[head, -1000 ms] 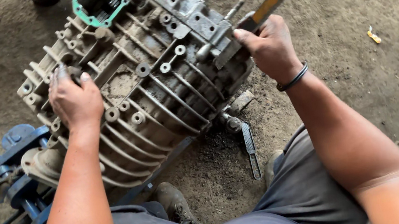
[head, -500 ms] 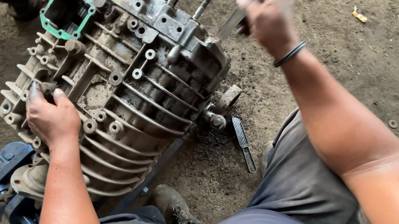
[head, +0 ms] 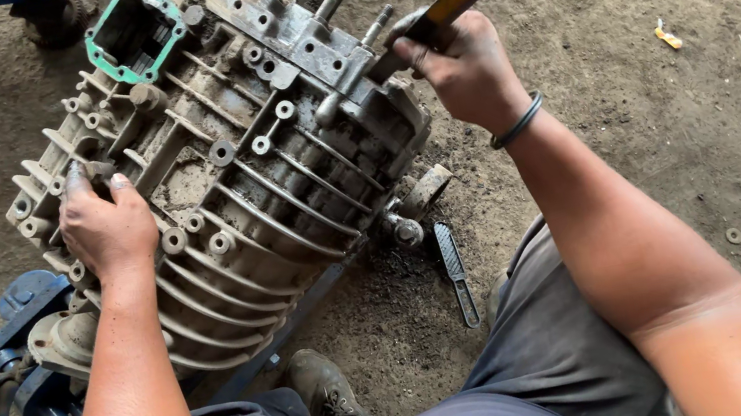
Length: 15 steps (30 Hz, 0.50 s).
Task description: The person cleans a disassembled engine block using a metal scraper and a wire brush. They scrape the top surface and then scrub the side cooling fins, removing grime and debris.
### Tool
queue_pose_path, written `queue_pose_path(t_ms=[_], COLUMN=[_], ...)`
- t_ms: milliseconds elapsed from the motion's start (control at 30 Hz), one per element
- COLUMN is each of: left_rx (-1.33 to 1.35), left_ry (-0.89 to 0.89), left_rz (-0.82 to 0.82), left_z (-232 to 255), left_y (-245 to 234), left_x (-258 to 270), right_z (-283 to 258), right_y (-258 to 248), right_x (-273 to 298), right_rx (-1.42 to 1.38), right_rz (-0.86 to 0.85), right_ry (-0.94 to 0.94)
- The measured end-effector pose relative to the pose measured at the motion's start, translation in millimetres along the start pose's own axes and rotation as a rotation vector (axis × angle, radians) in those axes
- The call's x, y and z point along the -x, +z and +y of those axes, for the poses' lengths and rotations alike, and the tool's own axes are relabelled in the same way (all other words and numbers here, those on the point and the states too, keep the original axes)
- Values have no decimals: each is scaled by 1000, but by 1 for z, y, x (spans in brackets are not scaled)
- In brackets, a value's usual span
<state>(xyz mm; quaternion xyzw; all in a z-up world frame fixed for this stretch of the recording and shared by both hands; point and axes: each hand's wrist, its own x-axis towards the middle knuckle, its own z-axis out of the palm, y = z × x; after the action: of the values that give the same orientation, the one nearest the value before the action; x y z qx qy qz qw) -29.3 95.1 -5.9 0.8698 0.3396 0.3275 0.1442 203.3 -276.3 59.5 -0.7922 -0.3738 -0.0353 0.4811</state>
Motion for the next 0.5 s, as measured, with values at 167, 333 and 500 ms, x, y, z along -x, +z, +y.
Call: queue_pose_path(t_ms=[167,333,500], left_rx=[26,-2,19], left_ry=[-24,-42,-110], left_rz=[-22,-34,-93], left_z=[1,2,13], left_y=[-2,-1,-10], left_x=[1,-1,0], right_z=[1,15,28], right_y=[5,12,-9], right_x=[1,-7,-10], right_rx=[-124,-81,-327], right_rz=[-19,153,123], right_ry=[-145,35,24])
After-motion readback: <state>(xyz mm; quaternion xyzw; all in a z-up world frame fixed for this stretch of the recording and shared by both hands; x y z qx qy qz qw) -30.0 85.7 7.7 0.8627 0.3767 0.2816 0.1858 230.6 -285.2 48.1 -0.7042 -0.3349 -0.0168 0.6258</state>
